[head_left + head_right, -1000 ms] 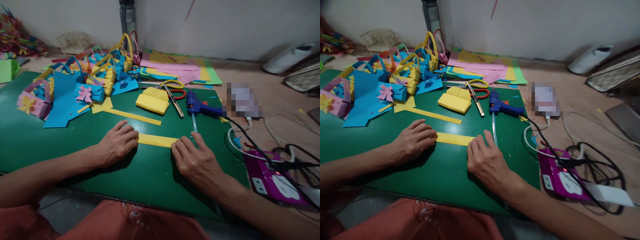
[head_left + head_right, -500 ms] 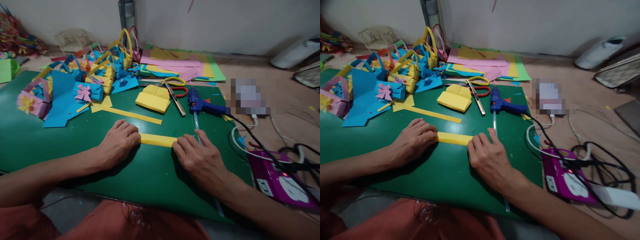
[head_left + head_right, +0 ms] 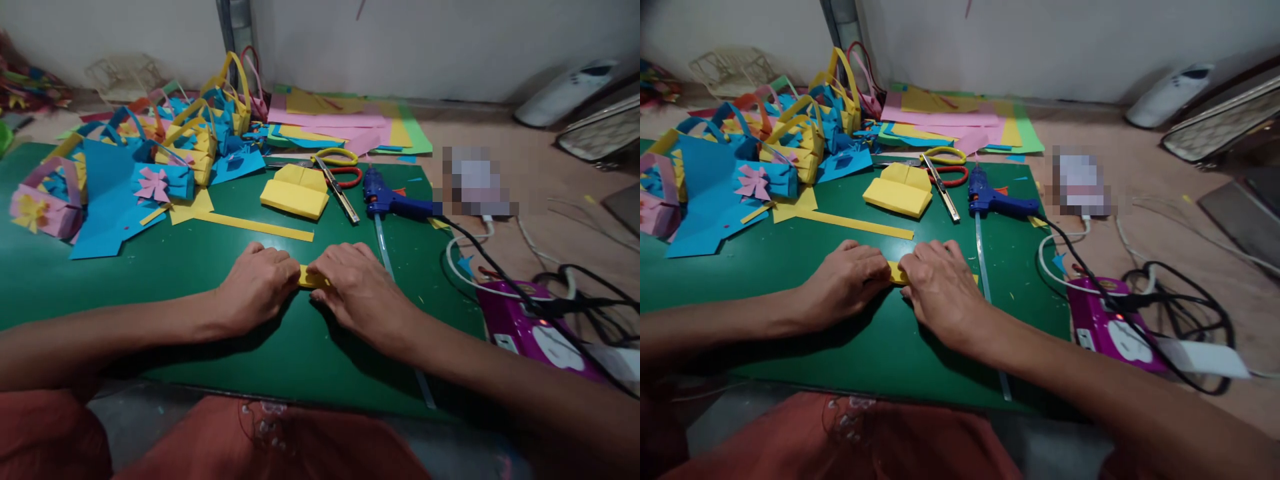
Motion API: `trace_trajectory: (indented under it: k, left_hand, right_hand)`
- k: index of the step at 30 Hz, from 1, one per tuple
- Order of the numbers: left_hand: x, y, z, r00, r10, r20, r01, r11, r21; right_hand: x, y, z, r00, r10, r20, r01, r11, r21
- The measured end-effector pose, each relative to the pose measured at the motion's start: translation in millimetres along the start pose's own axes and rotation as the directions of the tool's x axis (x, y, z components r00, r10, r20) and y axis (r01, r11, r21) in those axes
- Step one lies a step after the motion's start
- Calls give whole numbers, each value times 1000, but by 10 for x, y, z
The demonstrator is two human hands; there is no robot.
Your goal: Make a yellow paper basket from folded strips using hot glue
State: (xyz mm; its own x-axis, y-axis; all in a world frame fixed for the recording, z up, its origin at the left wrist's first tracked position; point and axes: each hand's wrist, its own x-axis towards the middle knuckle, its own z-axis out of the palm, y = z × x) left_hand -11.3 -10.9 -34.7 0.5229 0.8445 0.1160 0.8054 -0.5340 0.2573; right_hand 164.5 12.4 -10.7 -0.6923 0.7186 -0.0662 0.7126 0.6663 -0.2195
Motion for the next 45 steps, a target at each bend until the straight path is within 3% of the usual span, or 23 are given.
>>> trace_trajectory:
  k: [5,13,17,26,45]
  left_hand:
    - [-71,-126,-61,999,-34,36,36,998,-45]
    - [-311,-468,-228,987,-150,49,158,938,-308]
    - [-357,-523,-228,986,-167,20,166,950,-264]
    - [-366,-574,-254,964,-256,74,267,937,-224]
    - [-357,-521,-206,956,-294,2,291,943,-164]
  right_hand:
    - [97,5,87,1000,18,9,-18,1000,-11]
    - [123,-14,108,998,49,-39,-51,996,-69]
    - [113,-8,131,995,44,-93,-53,994,-96]
    - [127,43,141,993,53,-101,-61,995,-85]
    - [131,79,174,990,3,-143,-25,988,-153]
